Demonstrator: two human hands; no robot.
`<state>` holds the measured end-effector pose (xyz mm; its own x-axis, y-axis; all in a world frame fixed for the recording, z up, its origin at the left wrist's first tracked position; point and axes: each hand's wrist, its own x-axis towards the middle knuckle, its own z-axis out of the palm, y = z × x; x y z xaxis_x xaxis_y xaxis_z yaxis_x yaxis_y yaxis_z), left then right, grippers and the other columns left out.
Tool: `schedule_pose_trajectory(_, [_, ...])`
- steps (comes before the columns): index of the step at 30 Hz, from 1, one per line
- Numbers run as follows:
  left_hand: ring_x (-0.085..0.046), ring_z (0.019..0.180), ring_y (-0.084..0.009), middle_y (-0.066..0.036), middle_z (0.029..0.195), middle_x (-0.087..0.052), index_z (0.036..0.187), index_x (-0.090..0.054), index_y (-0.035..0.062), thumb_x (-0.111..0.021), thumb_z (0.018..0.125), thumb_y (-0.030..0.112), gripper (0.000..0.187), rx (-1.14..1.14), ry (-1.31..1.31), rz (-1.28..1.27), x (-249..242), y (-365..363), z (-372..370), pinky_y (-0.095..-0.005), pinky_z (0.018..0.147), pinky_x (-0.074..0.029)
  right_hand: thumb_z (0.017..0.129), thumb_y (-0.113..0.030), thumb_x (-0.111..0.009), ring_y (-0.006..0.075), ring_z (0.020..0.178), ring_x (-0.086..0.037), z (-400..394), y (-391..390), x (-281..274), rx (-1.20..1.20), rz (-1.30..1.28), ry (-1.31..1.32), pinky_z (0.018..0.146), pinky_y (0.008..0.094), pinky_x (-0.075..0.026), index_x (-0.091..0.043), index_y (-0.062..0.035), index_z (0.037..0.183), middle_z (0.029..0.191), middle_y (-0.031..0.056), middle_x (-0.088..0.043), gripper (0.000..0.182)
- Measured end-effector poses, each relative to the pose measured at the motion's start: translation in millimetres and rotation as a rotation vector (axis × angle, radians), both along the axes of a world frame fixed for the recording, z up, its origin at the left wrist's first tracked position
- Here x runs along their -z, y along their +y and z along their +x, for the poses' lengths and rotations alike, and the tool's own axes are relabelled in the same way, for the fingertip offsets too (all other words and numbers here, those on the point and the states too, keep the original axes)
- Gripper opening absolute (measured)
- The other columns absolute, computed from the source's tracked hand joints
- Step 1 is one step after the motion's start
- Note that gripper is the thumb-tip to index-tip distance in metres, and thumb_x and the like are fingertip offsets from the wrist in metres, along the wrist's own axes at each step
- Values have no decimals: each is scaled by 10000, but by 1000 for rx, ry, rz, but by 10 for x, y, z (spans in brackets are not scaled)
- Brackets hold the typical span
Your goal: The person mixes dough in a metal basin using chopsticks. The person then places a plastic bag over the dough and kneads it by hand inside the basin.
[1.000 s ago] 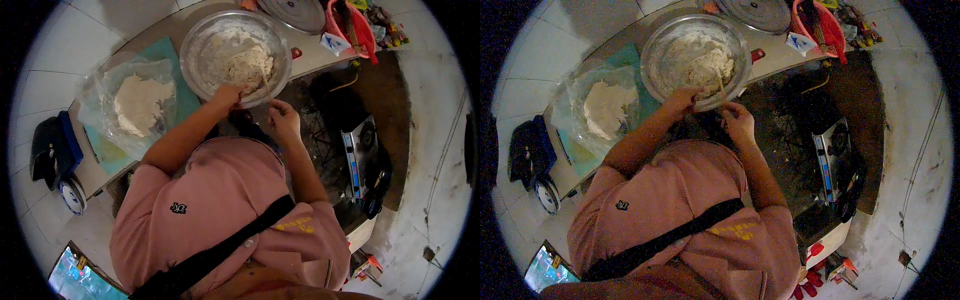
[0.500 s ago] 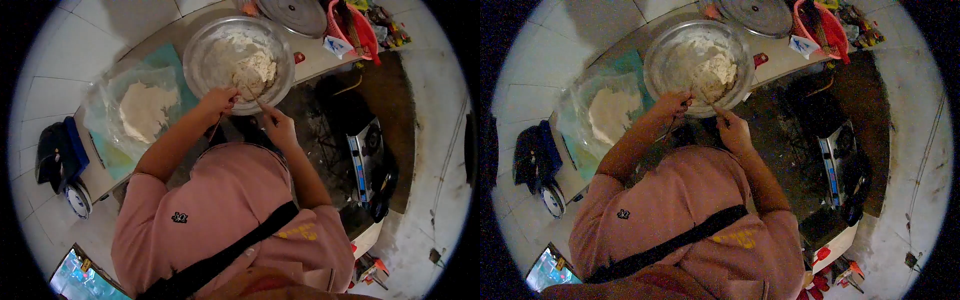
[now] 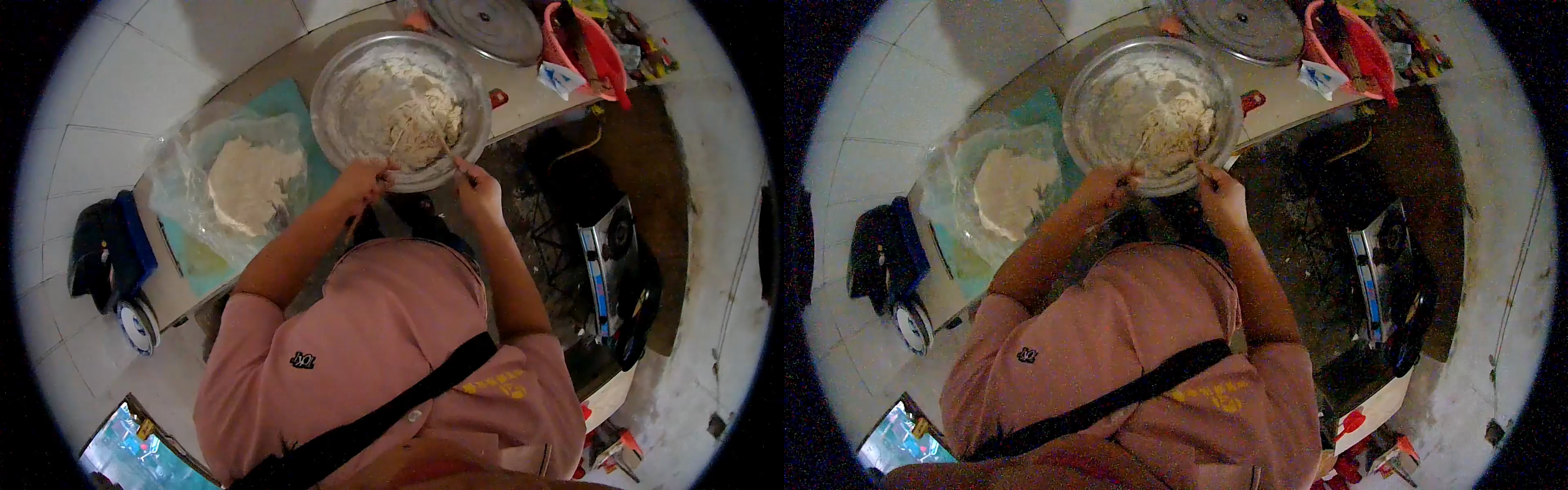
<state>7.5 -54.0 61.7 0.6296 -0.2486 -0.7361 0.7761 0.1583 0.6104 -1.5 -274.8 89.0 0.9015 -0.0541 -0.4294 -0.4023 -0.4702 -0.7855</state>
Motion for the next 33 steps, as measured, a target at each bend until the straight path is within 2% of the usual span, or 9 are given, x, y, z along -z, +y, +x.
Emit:
schedule_pose_trajectory(2, [-400,474,-59,-36,760,-567,979,-539,24,-455,869,250,265,-31,15,45,-121,-37,23,-191,374,-284,799,-125,-529,246,878,-600,-81,-19,100,-166,-80,-171,740,297,-462,-564,-85,1074,953,144,-608,279])
schedule_pose_trajectory(5, [-357,387,-82,-56,630,-512,885,-521,32,-423,870,217,210,-8,-47,77,46,-46,58,-206,324,-244,801,-122,-523,254,902,-589,-235,59,197,-217,-40,-223,755,302,-460,-569,-78,1060,972,141,-602,266])
schedule_pose_trajectory(9, [-367,383,-97,-71,615,-514,907,-485,27,-433,863,196,182,-117,-108,44,173,-95,14,-227,320,-247,785,-130,-537,315,839,-589,-108,-38,375,-112,-131,-199,722,332,-470,-591,-75,1016,892,182,-600,245])
schedule_pose_trajectory(12, [-374,390,-99,-73,607,-515,915,-469,25,-440,859,189,176,27,-170,155,79,-61,1,-233,318,-247,776,-134,-546,335,798,-589,-20,-109,293,-164,-185,-218,690,342,-474,-596,-72,1003,855,188,-602,240])
schedule_pose_trajectory(15, [-381,404,-96,-71,603,-513,906,-477,21,-450,854,189,178,97,-180,196,25,-39,-8,-224,317,-247,774,-133,-552,309,797,-598,42,-112,208,-154,-303,-107,689,335,-471,-592,-69,1007,866,185,-605,246])
schedule_pose_trajectory(18, [-387,417,-89,-61,603,-512,876,-497,18,-478,841,183,169,-50,-32,48,80,-43,-2,-214,317,-255,783,-137,-547,278,813,-603,37,-207,253,37,-18,-156,707,330,-463,-586,-71,1024,878,174,-609,253])
schedule_pose_trajectory(24, [-373,417,-59,0,596,-495,870,-541,28,-522,827,180,159,-79,-3,2,-8,-107,31,-187,326,-280,809,-152,-526,266,831,-601,-202,-48,195,-220,23,-228,734,321,-455,-574,-80,1057,891,155,-613,263])
schedule_pose_trajectory(27, [-364,414,-44,25,593,-483,885,-559,40,-520,832,193,167,-88,37,-38,-31,-90,62,-174,332,-281,791,-96,-539,125,735,-569,-226,32,262,-136,-12,-154,697,258,-445,-591,-90,1049,870,117,-622,263])
schedule_pose_trajectory(33, [-360,414,-50,15,571,-464,841,-563,25,-508,831,172,157,-61,-113,-19,-76,-13,2,-199,332,-253,815,-154,-514,190,667,-609,-40,-123,416,-78,-140,-134,615,306,-471,-586,-132,1062,753,136,-615,258])
